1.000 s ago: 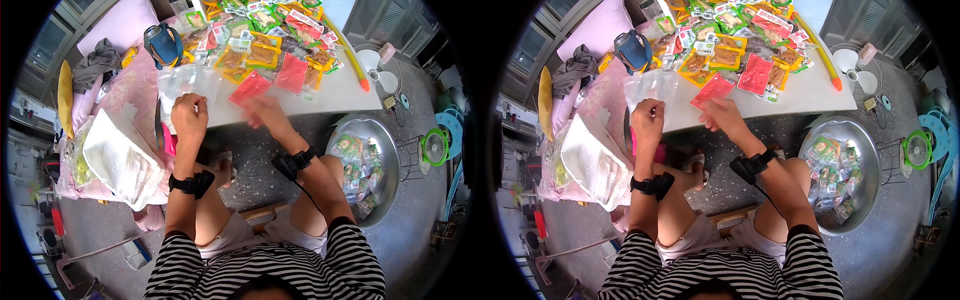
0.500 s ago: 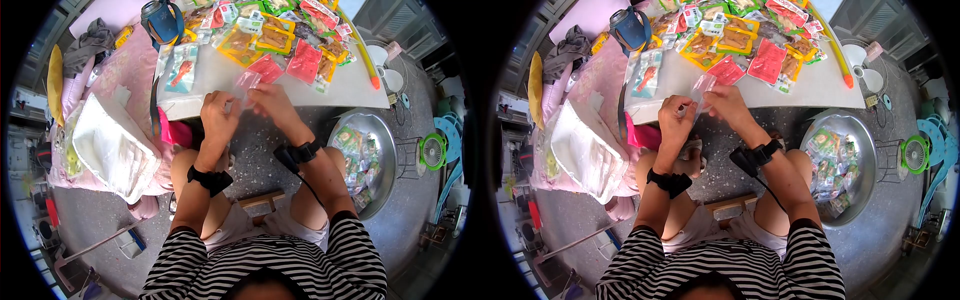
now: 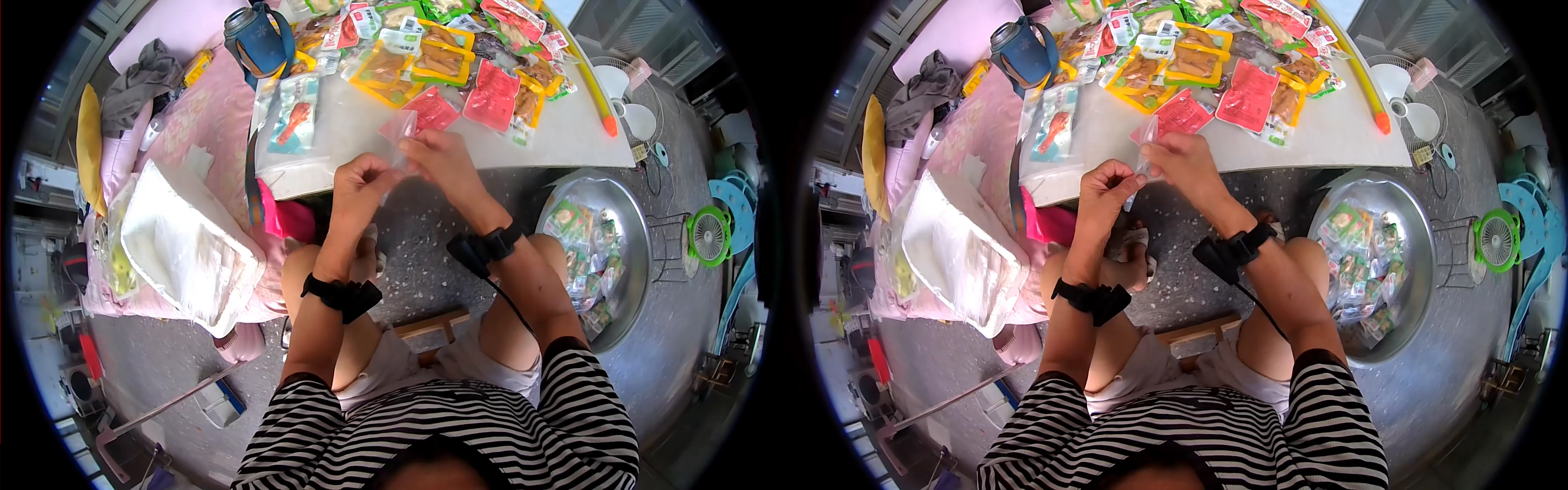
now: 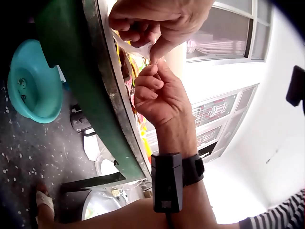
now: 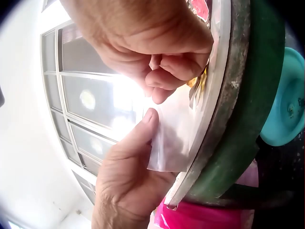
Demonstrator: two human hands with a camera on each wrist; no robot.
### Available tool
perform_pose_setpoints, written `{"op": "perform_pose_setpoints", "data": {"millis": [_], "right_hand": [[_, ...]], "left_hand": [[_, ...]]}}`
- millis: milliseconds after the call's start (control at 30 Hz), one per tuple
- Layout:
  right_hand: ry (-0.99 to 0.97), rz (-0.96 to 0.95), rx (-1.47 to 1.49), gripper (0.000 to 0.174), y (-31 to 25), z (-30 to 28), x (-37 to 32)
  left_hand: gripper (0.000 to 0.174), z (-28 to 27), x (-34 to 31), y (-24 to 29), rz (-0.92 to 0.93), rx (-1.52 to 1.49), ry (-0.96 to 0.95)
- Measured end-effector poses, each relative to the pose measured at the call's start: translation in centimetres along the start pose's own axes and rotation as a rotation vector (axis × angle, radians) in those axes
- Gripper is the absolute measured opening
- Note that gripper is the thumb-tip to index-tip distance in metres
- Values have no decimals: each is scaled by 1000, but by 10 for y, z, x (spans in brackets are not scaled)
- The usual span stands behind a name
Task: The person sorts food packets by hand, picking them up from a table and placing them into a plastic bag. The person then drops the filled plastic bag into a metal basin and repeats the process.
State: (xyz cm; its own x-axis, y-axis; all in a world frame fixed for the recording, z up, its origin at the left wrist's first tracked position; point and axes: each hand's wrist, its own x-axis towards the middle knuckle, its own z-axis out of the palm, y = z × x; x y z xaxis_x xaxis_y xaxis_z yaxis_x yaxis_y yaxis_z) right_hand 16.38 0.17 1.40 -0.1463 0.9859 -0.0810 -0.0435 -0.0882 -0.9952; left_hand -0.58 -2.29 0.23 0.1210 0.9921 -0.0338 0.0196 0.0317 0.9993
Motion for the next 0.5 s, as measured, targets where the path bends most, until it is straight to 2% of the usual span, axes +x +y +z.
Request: {"op": "perform_pose_setpoints", "data": {"millis": [67,167,233,267,333,400,433,500], "right_hand": [[-14,2,-8,24,-5,-1,0],[-31,-10,-114,25,-9,-7,0],[-78,-47,-285,26,-3,-14,4],[-101,-96,-298,28,2,-14,3],[-151,-194,-324,32,5,-6,1],[78,-298,-506,30,-3,-5,2],[194,-347,-600,31,-8,-5,2],[337,-692,-809,31,6,-9,18]], "left_hand": [[12,-9,2,1,-87,-138,7],[10,-20,7,-7,24,-406,315],[12,-25,10,-2,299,-266,479],[13,-23,9,-1,414,-94,549],[14,-14,1,7,511,224,588],[9,-13,2,4,614,508,573],[8,-14,4,1,605,559,573],[10,-12,3,0,589,657,570]]}}
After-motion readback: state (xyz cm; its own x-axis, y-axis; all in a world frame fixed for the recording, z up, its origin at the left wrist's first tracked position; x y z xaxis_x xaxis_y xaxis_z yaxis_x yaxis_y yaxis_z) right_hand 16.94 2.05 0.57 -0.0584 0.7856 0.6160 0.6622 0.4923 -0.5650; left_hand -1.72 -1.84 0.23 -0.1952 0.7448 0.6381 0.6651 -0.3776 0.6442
